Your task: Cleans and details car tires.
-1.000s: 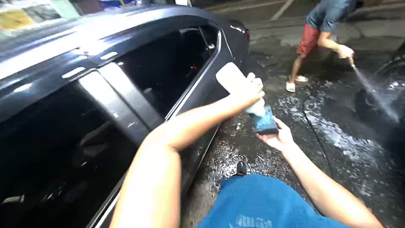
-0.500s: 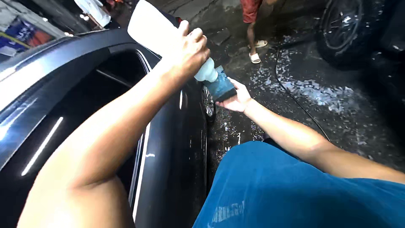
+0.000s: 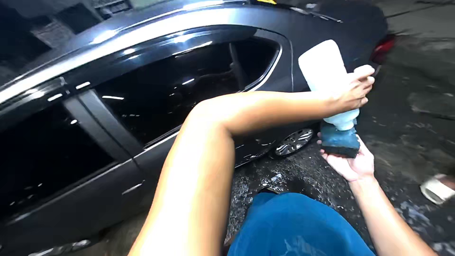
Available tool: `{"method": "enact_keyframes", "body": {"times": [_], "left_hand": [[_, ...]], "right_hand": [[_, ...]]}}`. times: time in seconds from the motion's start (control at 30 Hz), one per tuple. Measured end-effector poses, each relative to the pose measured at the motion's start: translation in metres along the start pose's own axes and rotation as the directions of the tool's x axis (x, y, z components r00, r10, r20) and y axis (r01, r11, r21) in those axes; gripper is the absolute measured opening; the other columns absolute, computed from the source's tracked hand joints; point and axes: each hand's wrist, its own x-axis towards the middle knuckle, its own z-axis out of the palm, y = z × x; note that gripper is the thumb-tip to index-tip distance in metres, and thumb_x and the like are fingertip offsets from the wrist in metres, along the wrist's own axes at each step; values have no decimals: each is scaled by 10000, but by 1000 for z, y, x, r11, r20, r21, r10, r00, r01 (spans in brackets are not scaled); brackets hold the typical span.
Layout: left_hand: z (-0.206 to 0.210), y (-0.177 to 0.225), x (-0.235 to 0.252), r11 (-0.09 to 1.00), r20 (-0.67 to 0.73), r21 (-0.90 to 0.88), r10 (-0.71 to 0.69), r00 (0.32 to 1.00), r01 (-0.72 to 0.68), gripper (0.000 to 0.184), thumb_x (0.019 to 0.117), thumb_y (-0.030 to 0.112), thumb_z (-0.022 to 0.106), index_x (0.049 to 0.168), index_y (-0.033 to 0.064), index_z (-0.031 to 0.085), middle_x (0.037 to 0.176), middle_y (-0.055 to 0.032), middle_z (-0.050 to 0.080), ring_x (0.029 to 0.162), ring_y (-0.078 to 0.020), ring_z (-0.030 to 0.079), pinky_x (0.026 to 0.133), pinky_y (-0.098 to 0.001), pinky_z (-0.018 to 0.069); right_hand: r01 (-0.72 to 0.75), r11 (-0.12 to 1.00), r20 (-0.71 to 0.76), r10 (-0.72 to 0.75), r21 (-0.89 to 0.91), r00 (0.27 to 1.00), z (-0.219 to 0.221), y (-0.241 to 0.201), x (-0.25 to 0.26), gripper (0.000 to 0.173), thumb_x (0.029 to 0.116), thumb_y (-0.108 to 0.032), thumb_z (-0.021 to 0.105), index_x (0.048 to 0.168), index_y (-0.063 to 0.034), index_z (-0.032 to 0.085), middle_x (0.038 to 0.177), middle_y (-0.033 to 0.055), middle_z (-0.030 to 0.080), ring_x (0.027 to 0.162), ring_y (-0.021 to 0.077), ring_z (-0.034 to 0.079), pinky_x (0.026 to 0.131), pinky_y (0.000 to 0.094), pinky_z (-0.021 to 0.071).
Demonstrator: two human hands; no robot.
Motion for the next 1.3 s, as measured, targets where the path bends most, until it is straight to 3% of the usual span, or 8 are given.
{"method": "enact_keyframes", "body": {"times": [0.13, 0.33, 0.53, 0.9, 1.07, 1.2, 1.27, 1.3], "left_hand": [[3, -15, 14, 998, 97, 63, 5, 995, -11, 341, 1047, -8, 407, 1161, 45, 725, 1198, -121, 708, 1226, -279, 604, 1112, -484, 360], [14, -42, 24, 989, 60, -68, 138, 989, -134, 256, 989, -65, 464, 978, -26, 717, 1003, -170, 717, 1107, -340, 643, 1051, -513, 404], [19, -77, 43, 968, 143, -180, 202, 969, -175, 176, 951, -86, 513, 999, -40, 676, 1012, -222, 675, 1067, -417, 624, 958, -570, 430], [62, -108, 62, 974, 235, -181, 173, 956, -132, 133, 911, -79, 570, 963, -4, 667, 997, -190, 672, 1020, -386, 631, 888, -542, 436], [89, -111, 75, 968, 314, -253, 93, 945, -11, 251, 798, 49, 770, 1037, 31, 696, 1073, -176, 678, 1078, -394, 623, 924, -571, 438], [130, -99, 76, 926, 393, -302, -95, 915, 226, 410, 718, 190, 849, 1077, 65, 695, 1068, -166, 672, 1061, -390, 625, 898, -586, 446], [150, -84, 71, 863, 442, -336, -209, 872, 378, 362, 779, 171, 795, 1112, 76, 691, 1076, -172, 667, 1063, -399, 629, 867, -603, 458], [159, -72, 67, 809, 471, -364, -267, 841, 461, 270, 881, 96, 699, 1150, 68, 686, 1099, -195, 664, 1083, -419, 626, 877, -622, 459]], "right_hand": [[-92, 994, 47, 89, 60, 995, -2, -11, 23, 689, 1017, -654, 241, 1462, -174, 458, 1403, 217, 564, 1127, 367, 646, 861, 533, 570], [-104, 994, -99, 105, 22, 990, 35, -32, 39, 573, 1046, -593, 232, 1427, -257, 497, 1340, 111, 626, 1103, 290, 662, 856, 479, 579], [-108, 990, -6, 109, 93, 994, 14, -42, 76, 624, 1043, -599, 297, 1479, -185, 465, 1400, 156, 583, 1189, 327, 621, 942, 529, 549], [-117, 970, 34, 112, 213, 993, -13, -43, 124, 608, 1056, -569, 299, 1475, -163, 471, 1389, 178, 577, 1194, 338, 612, 975, 536, 530], [-136, 956, 59, 125, 262, 990, -29, -63, 141, 603, 1055, -559, 315, 1473, -152, 465, 1402, 186, 566, 1211, 345, 605, 982, 536, 532], [-151, 955, 58, 141, 256, 988, -49, -100, 150, 562, 1066, -512, 324, 1465, -147, 477, 1405, 180, 568, 1240, 352, 589, 997, 555, 520], [-170, 957, 28, 168, 233, 985, -61, -114, 150, 518, 1073, -479, 332, 1432, -150, 509, 1376, 157, 594, 1235, 332, 596, 1004, 554, 517], [-182, 958, 11, 185, 219, 983, -68, -119, 149, 505, 1073, -468, 335, 1421, -152, 519, 1365, 150, 604, 1229, 327, 601, 1006, 555, 517]]}}
